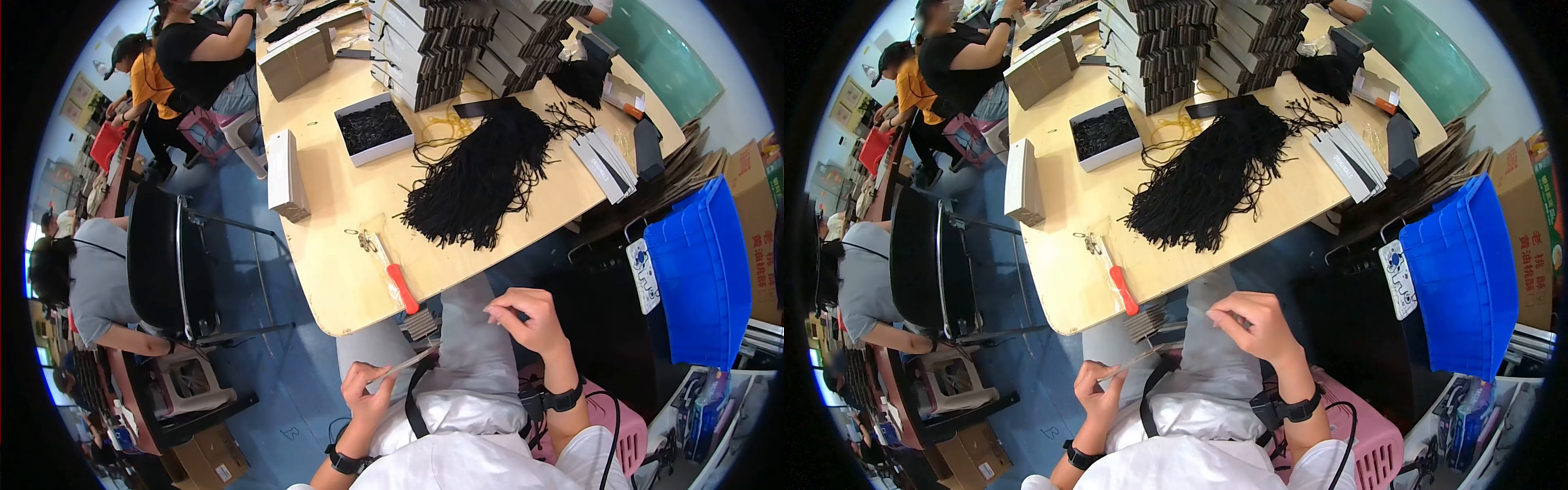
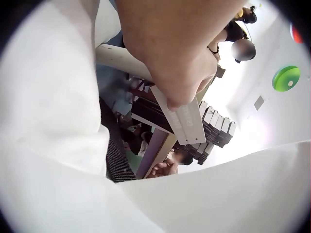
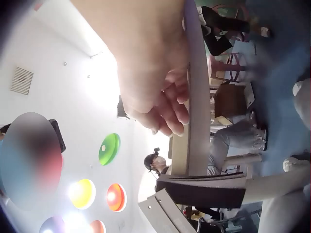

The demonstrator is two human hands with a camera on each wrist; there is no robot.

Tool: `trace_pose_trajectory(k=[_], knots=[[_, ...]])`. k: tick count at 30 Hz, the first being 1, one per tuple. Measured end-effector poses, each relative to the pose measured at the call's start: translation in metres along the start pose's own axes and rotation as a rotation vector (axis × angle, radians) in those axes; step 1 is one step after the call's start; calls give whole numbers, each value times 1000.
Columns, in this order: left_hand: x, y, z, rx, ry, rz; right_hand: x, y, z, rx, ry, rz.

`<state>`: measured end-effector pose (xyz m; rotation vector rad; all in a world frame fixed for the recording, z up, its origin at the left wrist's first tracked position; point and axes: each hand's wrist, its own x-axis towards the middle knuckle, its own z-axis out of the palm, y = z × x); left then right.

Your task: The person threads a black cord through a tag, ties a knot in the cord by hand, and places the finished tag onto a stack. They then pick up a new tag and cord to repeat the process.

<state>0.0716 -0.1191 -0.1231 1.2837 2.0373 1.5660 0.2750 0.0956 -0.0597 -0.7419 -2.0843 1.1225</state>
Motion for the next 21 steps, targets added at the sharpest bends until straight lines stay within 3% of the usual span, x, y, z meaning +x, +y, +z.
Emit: trace_pose_trajectory(k=[7, 11, 15, 17, 19, 21], knots=[[7, -1, 1, -79, -52, -29, 9, -3, -49, 8, 231, 134], [9, -1, 2, -87, -89, -25, 20, 11, -84, -98, 487, 214], [3, 2, 1, -103, -120, -104, 33, 16, -127, -291, 636, 285], [9, 1, 0, 12, -107, -119, 40, 29, -149, -336, 831, 265], [15, -6, 0, 56, -98, -38, 48, 35, -178, -651, 1011, 190], [16, -4, 4, 31, -45, -47, 53, 36, -208, -737, 1061, 343]])
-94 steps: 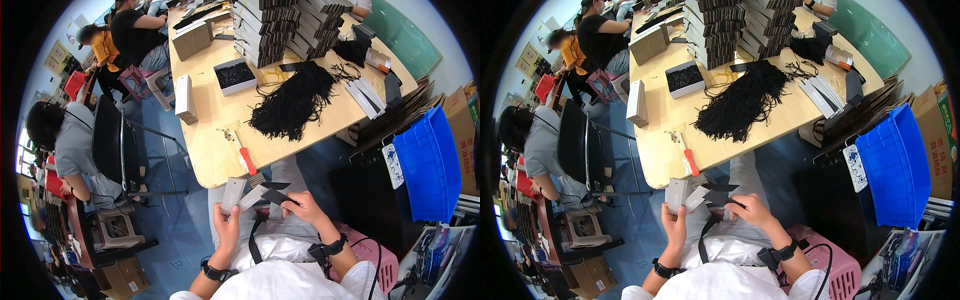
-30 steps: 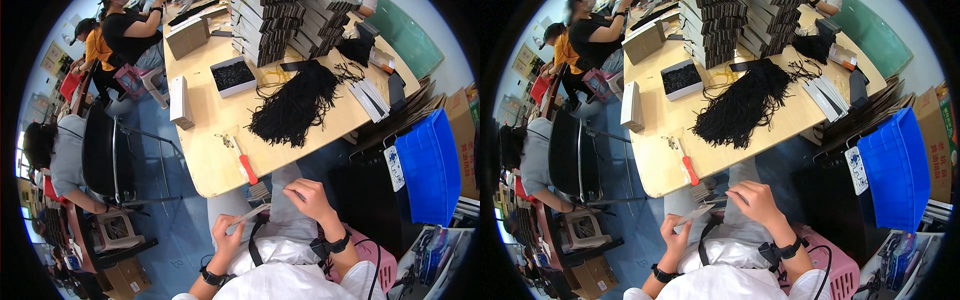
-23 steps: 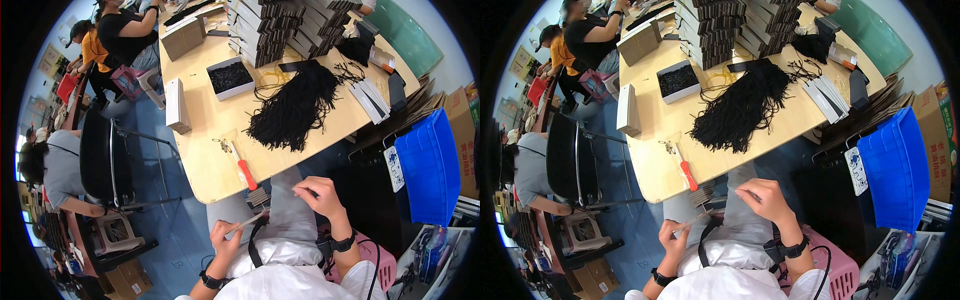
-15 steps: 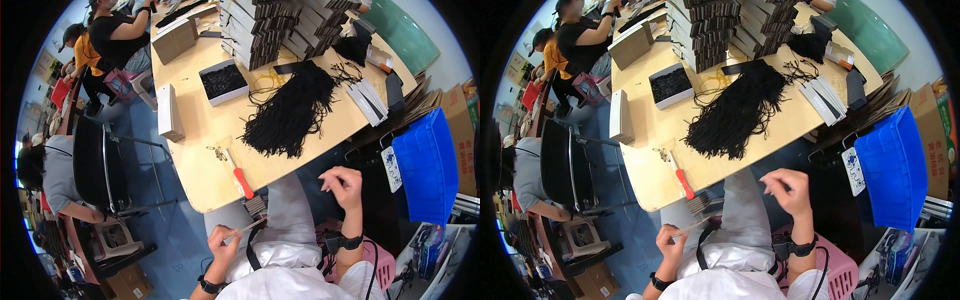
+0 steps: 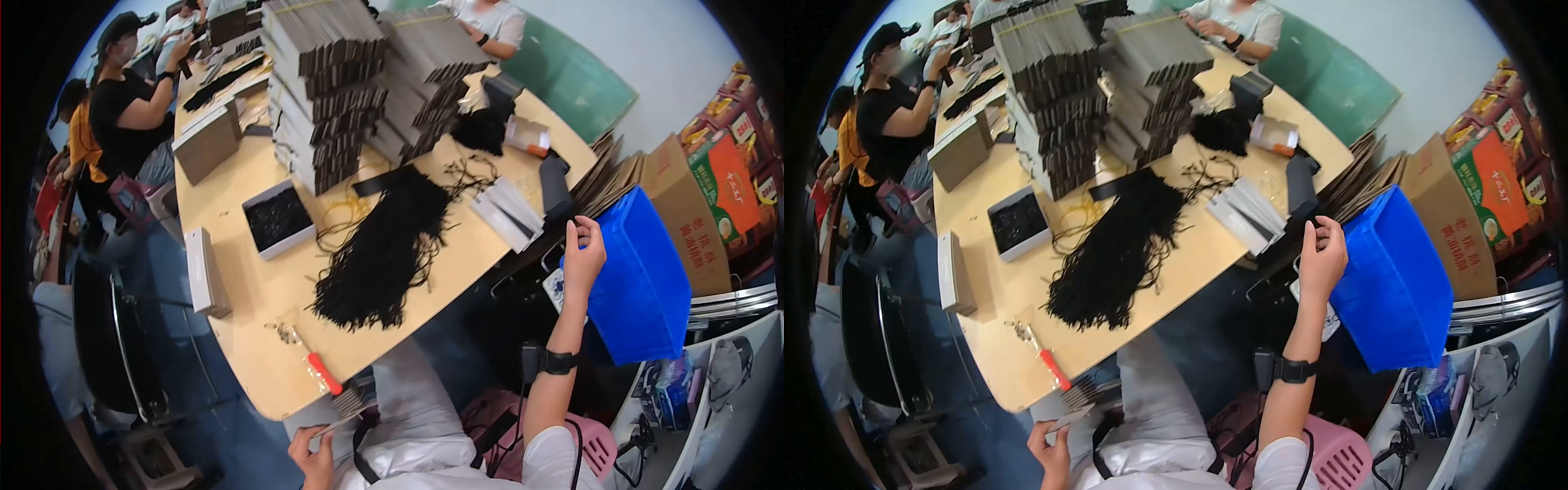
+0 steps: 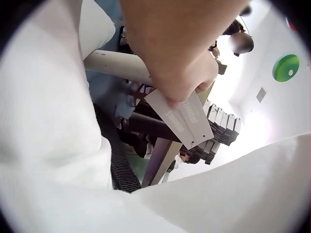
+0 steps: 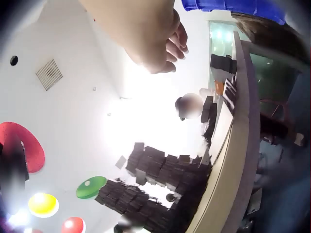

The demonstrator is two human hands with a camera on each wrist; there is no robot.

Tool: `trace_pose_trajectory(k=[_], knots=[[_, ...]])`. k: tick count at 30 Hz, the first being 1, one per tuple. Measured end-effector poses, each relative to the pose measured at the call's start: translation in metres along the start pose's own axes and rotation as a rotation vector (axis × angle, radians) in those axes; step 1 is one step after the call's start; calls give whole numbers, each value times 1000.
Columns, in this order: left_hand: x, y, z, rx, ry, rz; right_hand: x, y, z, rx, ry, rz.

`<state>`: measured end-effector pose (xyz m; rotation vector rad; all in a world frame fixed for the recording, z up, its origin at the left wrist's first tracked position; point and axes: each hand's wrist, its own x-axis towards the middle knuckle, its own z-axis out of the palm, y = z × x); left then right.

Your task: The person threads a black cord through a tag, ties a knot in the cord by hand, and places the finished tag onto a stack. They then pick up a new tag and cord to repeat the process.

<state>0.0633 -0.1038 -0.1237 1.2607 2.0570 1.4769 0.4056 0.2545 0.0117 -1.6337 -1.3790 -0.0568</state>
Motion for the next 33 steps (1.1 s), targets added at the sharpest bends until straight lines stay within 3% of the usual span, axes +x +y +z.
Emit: trace_pose_trajectory(k=[5, 8, 10, 16, 20, 25, 26, 29, 31, 33], knots=[[5, 1, 1, 17, 44, 70, 52, 37, 27, -447, 32, -20], [5, 1, 2, 6, 52, 25, 64, 43, 41, -453, -90, 86], [9, 16, -3, 79, -46, -11, 64, 37, 44, -466, -147, 119], [4, 0, 7, -8, 29, -35, 66, 66, 60, -370, -15, 77], [5, 6, 5, -87, -5, -186, 70, 75, 61, -291, 6, -1], [7, 4, 7, -81, 14, -107, 73, 70, 57, -336, 147, -144], [5, 4, 7, -79, 18, -110, 68, 60, 52, -212, 126, -42], [3, 2, 7, -64, 55, -103, 62, 65, 46, -2, 225, -168], [0, 1, 3, -42, 15, -102, 38, 29, 25, 543, 83, -121], [0, 2, 3, -50, 12, -98, -2, -1, 0, 720, -240, -71]])
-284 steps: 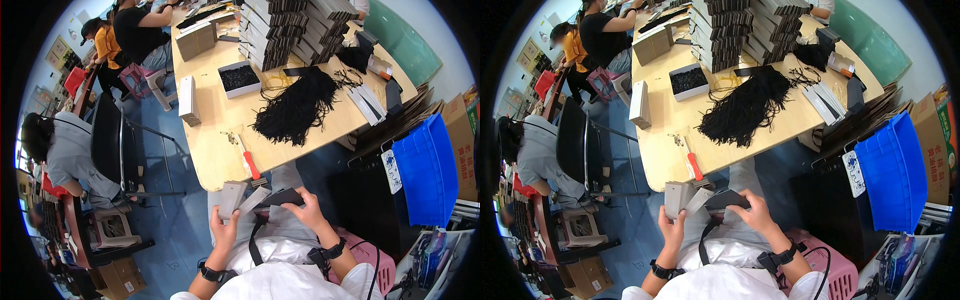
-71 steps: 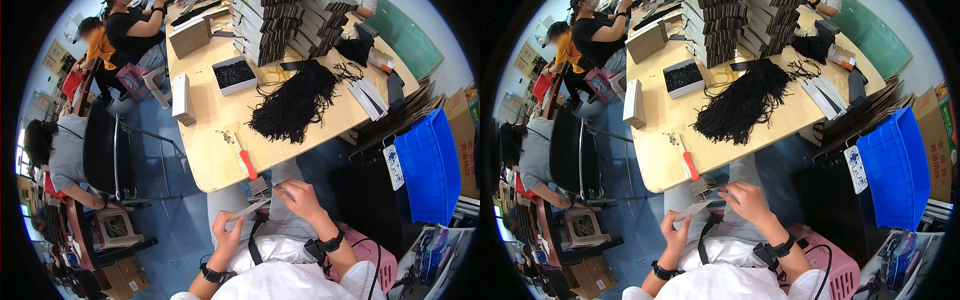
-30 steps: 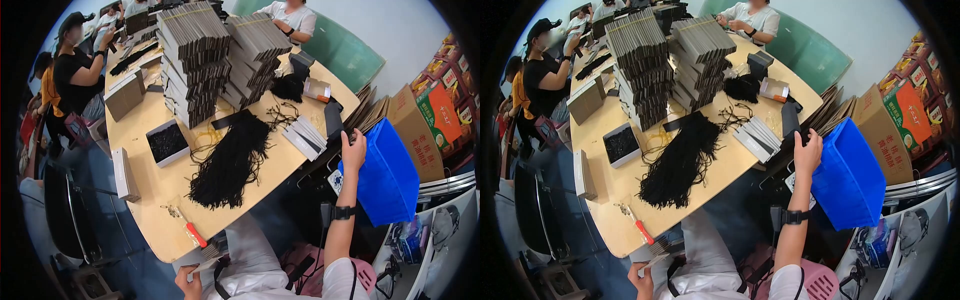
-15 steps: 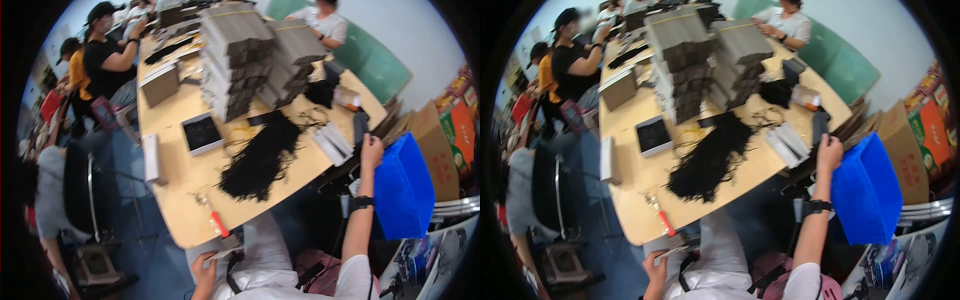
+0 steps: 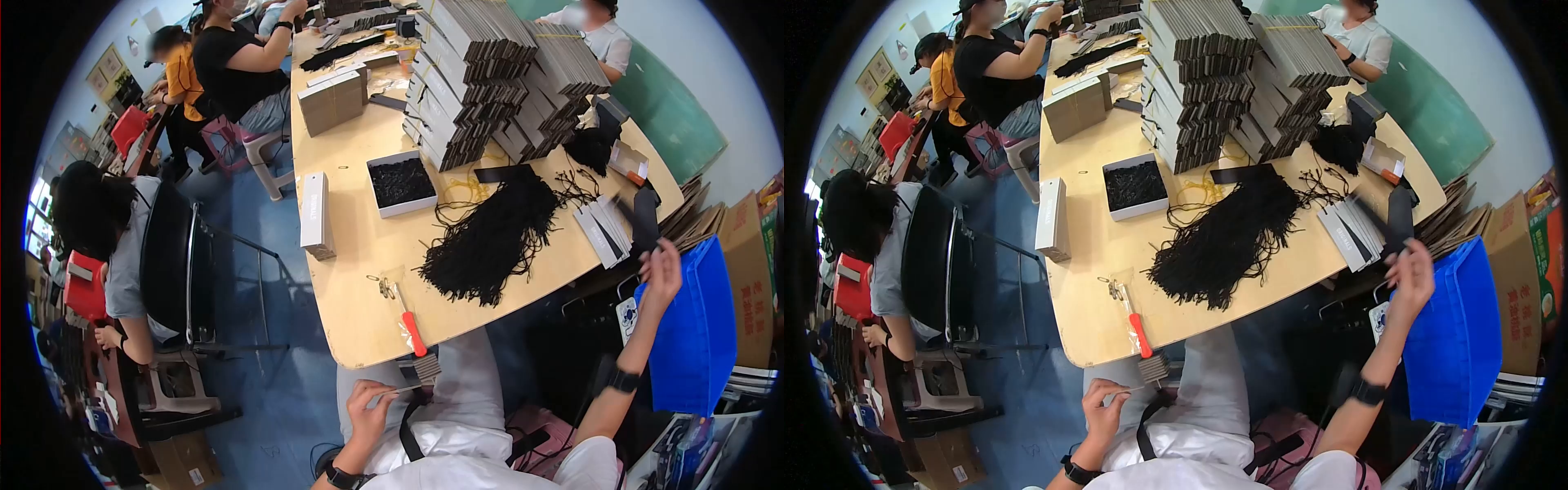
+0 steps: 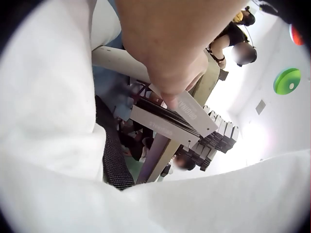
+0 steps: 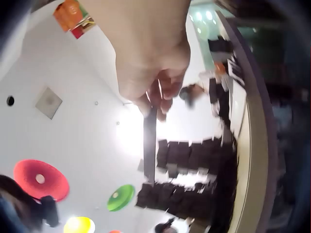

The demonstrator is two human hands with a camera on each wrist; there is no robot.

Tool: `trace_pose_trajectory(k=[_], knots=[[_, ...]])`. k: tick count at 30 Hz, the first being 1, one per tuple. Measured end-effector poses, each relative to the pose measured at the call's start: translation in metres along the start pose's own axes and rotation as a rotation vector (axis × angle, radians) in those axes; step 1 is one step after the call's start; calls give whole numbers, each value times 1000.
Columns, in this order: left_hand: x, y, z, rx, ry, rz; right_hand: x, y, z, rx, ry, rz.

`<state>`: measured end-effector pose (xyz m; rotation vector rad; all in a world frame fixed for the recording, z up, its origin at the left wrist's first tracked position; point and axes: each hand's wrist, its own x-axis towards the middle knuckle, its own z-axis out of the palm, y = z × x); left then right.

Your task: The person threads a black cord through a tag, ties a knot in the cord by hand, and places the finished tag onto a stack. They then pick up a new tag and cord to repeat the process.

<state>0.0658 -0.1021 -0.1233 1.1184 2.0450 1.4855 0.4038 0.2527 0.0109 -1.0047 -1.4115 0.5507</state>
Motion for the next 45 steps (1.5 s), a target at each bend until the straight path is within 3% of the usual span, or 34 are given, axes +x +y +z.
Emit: trace_pose_trajectory(k=[4, 7, 9, 10, 11, 13, 17, 25, 28, 33, 40, 45], knots=[[-6, -5, -1, -46, -24, -76, -105, -29, 23, 185, -646, 344], [-11, -11, 0, -153, -13, -185, -163, -35, 58, 313, -842, 408], [-13, -13, -2, -158, -26, -183, -190, -29, 67, 314, -828, 462], [-15, -14, -3, -166, -43, -180, -192, -32, 71, 216, -866, 344], [-16, -14, -4, -163, -42, -182, -198, -31, 72, 218, -867, 347], [-19, -14, -4, -234, -70, -216, -211, -24, 74, 285, -763, 423], [-22, -10, -6, -237, -98, -202, -218, -25, 70, 205, -792, 307], [-10, 13, -1, -38, -271, 69, -232, -23, 72, 135, -841, 314], [-9, 22, 6, 2, -226, 0, -236, -20, 76, 156, -847, 348], [-7, 17, 13, 41, -213, 62, -237, -16, 82, 187, -880, 392], [-8, 16, 18, 95, -232, 111, -235, -8, 88, 154, -1012, 261], [0, 16, 21, 65, -236, 36, -230, -16, 96, 62, -1029, 143]])
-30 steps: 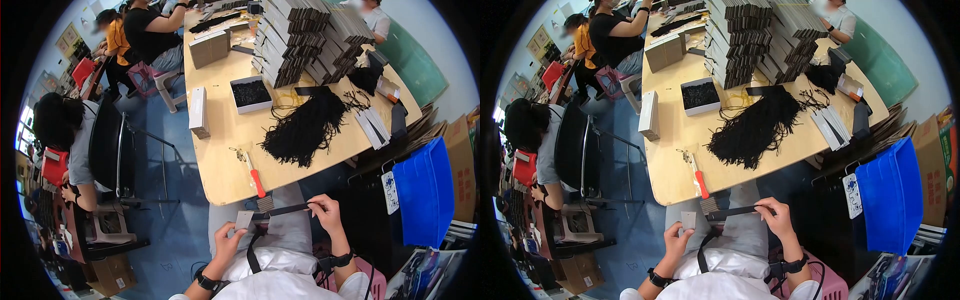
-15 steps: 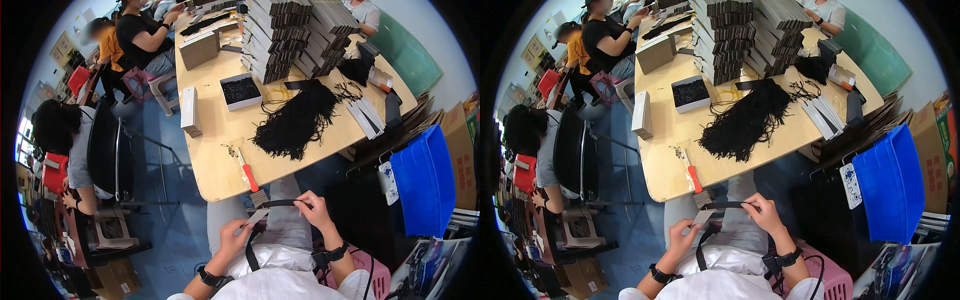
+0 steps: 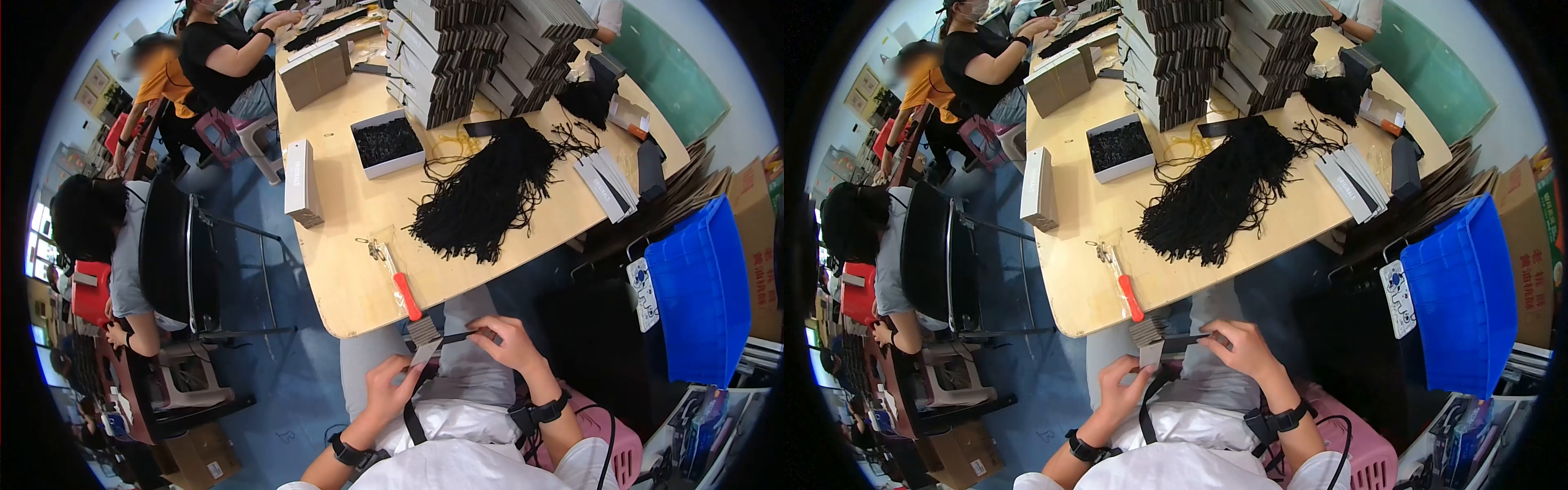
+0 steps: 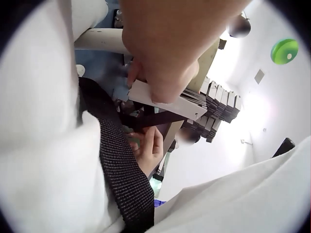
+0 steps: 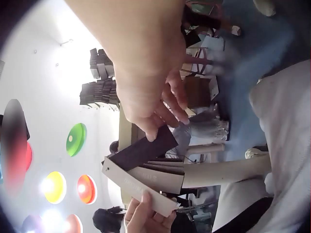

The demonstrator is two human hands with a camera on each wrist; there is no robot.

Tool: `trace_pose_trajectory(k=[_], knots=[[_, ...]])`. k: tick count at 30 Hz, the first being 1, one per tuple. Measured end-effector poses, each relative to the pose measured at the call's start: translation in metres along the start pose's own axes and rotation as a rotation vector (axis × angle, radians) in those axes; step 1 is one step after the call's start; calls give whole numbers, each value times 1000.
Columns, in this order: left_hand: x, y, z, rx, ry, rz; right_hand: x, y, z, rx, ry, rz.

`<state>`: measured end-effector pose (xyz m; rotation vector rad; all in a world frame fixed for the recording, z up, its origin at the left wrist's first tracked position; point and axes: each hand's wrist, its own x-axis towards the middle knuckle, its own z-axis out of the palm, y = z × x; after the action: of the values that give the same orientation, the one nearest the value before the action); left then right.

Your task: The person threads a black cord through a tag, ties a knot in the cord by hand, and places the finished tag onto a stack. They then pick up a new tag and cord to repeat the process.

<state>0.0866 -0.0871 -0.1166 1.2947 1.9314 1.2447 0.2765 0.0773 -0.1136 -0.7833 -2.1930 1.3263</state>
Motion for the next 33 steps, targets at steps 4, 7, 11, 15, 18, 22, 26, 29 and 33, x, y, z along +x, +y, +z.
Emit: trace_pose_trajectory(k=[4, 7, 11, 15, 18, 22, 26, 29, 33], knots=[[10, -6, 8, -56, 7, -151, 12, -12, -3, -173, 250, -92], [20, -1, 0, 174, 7, -59, 16, -5, -27, -129, 368, -46], [26, 5, -25, 316, 30, -6, 32, -11, -79, 37, 749, 126], [39, 47, -85, 416, 13, -46, 37, 9, -152, -293, 1130, 126], [75, 52, -114, 430, 407, 162, 44, 18, -208, -582, 1320, 130], [153, 68, -127, 476, 593, 141, 52, 26, -272, -782, 1367, 182], [204, 68, -128, 787, 631, 65, 70, 40, -309, -998, 1203, 354], [219, 61, -126, 925, 539, -26, 97, 21, -306, -994, 1176, 607], [225, 63, -121, 946, 516, -66, 98, 26, -317, -1086, 1162, 744]])
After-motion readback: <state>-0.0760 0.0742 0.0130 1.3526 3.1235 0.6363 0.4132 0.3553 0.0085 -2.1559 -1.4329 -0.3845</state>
